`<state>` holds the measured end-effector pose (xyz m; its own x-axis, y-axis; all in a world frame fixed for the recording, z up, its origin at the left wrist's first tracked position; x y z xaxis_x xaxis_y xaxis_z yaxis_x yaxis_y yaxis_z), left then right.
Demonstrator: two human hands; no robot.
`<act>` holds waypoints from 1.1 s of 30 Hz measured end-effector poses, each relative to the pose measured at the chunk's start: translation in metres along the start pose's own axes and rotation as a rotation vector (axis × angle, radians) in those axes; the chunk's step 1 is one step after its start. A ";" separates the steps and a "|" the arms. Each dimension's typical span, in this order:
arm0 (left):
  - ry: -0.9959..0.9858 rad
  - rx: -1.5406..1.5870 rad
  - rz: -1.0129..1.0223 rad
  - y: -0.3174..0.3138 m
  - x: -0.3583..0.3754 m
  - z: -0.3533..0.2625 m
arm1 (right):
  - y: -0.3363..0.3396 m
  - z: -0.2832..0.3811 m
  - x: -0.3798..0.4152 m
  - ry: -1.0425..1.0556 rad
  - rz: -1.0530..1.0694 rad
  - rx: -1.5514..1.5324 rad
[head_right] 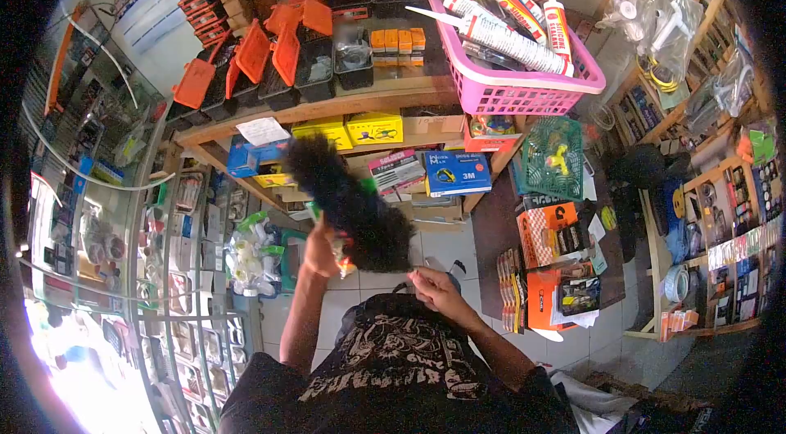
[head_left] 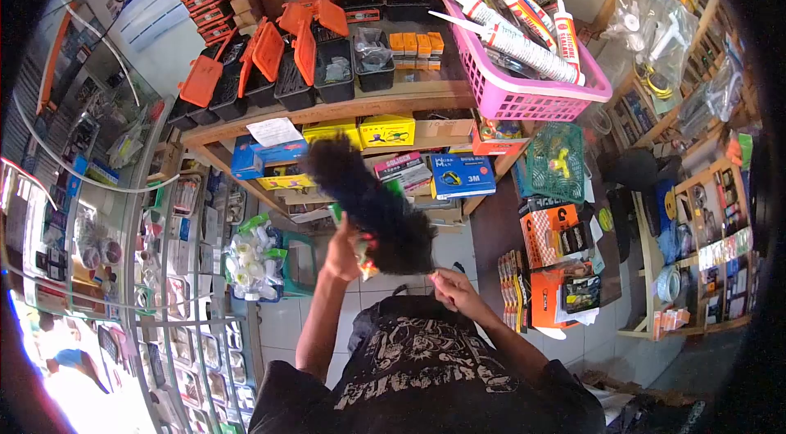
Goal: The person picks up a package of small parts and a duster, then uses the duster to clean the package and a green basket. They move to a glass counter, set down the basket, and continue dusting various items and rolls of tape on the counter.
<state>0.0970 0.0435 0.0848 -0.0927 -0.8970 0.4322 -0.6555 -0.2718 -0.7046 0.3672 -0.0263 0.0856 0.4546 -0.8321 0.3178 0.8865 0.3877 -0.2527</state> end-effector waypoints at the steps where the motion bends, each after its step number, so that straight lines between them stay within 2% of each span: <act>1: -0.024 -0.108 -0.143 -0.011 0.002 0.009 | 0.000 0.003 -0.004 0.010 -0.022 -0.025; 2: 0.050 0.010 -0.156 -0.049 0.017 0.002 | 0.000 0.005 -0.005 -0.022 -0.089 -0.028; 3: 0.048 0.007 -0.156 -0.037 0.009 0.002 | -0.001 0.006 -0.005 -0.019 -0.087 -0.030; 5: 0.121 0.322 0.455 0.006 -0.028 0.008 | -0.002 0.008 -0.003 0.021 -0.188 0.078; 6: 0.105 0.369 0.648 0.018 -0.046 0.009 | 0.000 0.002 -0.001 0.023 -0.186 0.081; 7: 0.099 0.371 0.650 0.007 -0.043 0.002 | 0.004 -0.008 0.002 0.125 -0.174 0.259; 8: -0.039 0.265 0.367 -0.002 -0.040 -0.004 | 0.008 -0.014 0.005 0.230 -0.160 0.437; 9: -0.173 0.159 0.081 -0.009 -0.035 -0.011 | 0.008 -0.012 0.010 0.234 -0.153 0.441; 10: -0.136 0.298 0.093 -0.009 -0.029 -0.013 | 0.008 -0.007 0.017 0.259 -0.212 0.503; 11: -0.143 0.300 0.092 -0.014 -0.027 -0.020 | 0.008 -0.004 0.020 0.282 -0.271 0.563; 13: -0.261 0.037 -0.022 -0.019 -0.027 -0.033 | 0.005 -0.006 0.020 0.225 -0.321 0.474; 14: -0.269 -0.038 0.011 0.003 -0.042 -0.032 | 0.005 -0.008 0.020 0.168 -0.376 0.385; 17: -0.229 -0.035 0.034 -0.012 -0.043 -0.038 | 0.007 -0.008 0.028 0.194 -0.305 0.468; 19: -0.315 -0.189 0.044 -0.016 -0.048 -0.041 | 0.014 -0.008 0.032 0.179 -0.332 0.505; 20: -0.261 -0.067 0.065 -0.020 -0.051 -0.039 | 0.016 -0.008 0.033 0.160 -0.356 0.544; 23: -0.153 -0.088 0.132 -0.008 -0.069 -0.037 | 0.016 -0.005 0.028 0.230 -0.429 0.448; 24: -0.079 -0.099 0.045 -0.028 -0.059 -0.038 | 0.017 -0.009 0.030 0.230 -0.438 0.443; 25: -0.073 -0.106 0.053 -0.017 -0.073 -0.032 | 0.020 -0.015 0.032 0.227 -0.425 0.467; 26: -0.427 -0.629 0.175 0.000 -0.094 -0.024 | 0.022 -0.019 0.034 0.222 -0.414 0.491; 27: -0.787 -1.147 0.303 -0.011 -0.094 -0.024 | 0.024 -0.019 0.034 0.223 -0.428 0.486; 28: -0.783 -1.148 0.321 -0.021 -0.097 -0.023 | 0.026 -0.019 0.036 0.231 -0.454 0.486; 31: -0.119 -0.128 0.133 -0.067 -0.096 -0.016 | 0.028 -0.022 0.037 0.208 -0.556 0.405; 33: -0.077 -0.122 0.168 -0.082 -0.105 -0.006 | 0.029 -0.023 0.044 0.185 -0.633 0.324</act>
<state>0.1560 0.1623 0.1000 -0.1538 -0.9514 0.2669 -0.7223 -0.0760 -0.6874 0.4106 -0.0605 0.0712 -0.1501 -0.9777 0.1468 0.9687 -0.1157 0.2197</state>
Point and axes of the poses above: each hand's wrist, its own x-axis away from the middle knuckle, its own y-axis out of the back of the hand, z = x × y, the point moved 1 cm from there along -x, towards the middle knuckle, and after that the axes turned 8 degrees about -z, right-handed, at the moved point
